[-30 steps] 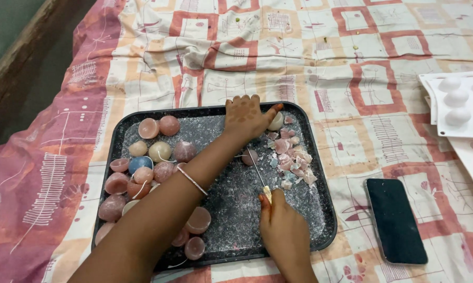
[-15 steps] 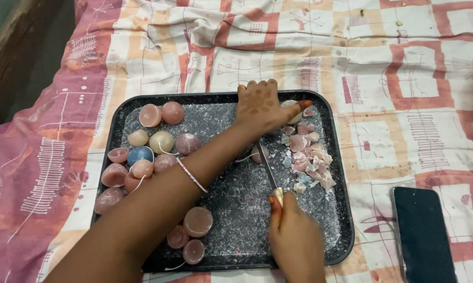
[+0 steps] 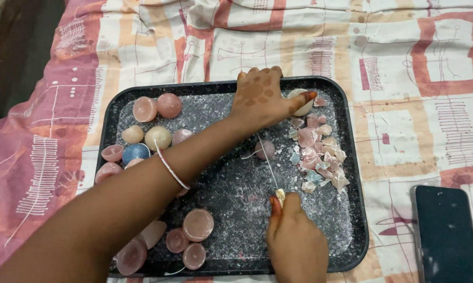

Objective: The recorder is using a utility knife to trim and clean small wax candle pieces on a tray.

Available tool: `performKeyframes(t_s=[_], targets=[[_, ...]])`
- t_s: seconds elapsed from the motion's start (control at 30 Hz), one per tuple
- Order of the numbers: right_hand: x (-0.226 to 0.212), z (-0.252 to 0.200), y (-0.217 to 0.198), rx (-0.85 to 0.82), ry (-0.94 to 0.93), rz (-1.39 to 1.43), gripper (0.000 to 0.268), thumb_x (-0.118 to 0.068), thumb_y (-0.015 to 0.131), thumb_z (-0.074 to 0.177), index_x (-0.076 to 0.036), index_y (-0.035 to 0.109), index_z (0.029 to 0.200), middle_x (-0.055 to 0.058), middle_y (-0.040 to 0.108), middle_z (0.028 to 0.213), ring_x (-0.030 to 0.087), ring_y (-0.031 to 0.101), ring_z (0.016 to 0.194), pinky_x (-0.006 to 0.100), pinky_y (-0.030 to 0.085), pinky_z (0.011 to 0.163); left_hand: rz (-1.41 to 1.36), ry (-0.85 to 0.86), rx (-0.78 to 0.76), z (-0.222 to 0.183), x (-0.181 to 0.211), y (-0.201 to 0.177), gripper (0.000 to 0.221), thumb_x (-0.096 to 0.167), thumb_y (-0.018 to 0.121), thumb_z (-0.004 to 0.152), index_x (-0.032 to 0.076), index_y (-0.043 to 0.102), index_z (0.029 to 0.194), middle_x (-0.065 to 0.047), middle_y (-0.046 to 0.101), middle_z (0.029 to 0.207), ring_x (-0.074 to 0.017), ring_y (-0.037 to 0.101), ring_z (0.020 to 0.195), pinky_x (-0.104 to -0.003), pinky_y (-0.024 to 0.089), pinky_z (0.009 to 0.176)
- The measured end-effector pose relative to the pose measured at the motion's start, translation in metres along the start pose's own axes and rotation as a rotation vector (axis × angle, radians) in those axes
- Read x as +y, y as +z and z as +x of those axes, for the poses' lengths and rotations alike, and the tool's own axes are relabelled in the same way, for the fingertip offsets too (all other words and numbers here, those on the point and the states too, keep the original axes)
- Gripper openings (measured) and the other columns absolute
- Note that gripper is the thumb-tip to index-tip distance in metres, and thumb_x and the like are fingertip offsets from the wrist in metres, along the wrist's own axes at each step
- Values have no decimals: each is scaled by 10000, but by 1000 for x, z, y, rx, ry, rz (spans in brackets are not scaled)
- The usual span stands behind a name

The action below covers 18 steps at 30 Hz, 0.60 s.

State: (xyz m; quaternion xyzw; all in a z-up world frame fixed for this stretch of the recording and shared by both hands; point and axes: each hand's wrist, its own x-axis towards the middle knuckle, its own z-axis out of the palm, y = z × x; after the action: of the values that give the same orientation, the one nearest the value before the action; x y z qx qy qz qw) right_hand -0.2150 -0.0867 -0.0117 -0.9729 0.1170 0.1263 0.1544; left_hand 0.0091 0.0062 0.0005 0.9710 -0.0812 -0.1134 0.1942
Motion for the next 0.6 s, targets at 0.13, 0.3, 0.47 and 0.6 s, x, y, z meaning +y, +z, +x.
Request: performKeyframes(t_s=[0.13, 0.3, 0.47, 0.6], targets=[[-1, 3, 7, 12, 20, -5, 301, -431, 474, 972, -137, 520, 1018, 193, 716, 687, 434, 711, 615, 570, 546, 559, 11, 22, 54, 5, -5, 1, 931, 865, 478, 799, 46, 610, 1223, -134, 653, 1121, -255, 560, 1144, -450, 373, 1032], [3, 4, 10, -7, 73, -66, 333, -443, 466, 999, -117, 514, 950, 168, 713, 653, 401, 718, 582, 536, 556, 526, 7, 39, 59, 9, -6, 9, 895, 841, 470, 809, 55, 603, 1217, -133, 652, 1121, -263, 554, 1145, -459, 382, 1011], [4, 4, 10, 47, 6, -16, 296, -430, 501, 986, -135, 523, 981, 170, 706, 637, 408, 706, 559, 541, 546, 508, -14, 3, 54, 2, 0, 2, 914, 865, 433, 812, 56, 612, 1198, -134, 650, 1108, -250, 579, 1108, -460, 386, 1021], [2, 0, 19, 117, -9, -73, 303, -417, 515, 992, -117, 516, 946, 159, 695, 631, 387, 706, 536, 527, 547, 481, -9, 68, 111, 4, -7, 8, 932, 878, 440, 797, 43, 626, 1167, -157, 649, 1094, -272, 572, 1112, -479, 363, 1033]])
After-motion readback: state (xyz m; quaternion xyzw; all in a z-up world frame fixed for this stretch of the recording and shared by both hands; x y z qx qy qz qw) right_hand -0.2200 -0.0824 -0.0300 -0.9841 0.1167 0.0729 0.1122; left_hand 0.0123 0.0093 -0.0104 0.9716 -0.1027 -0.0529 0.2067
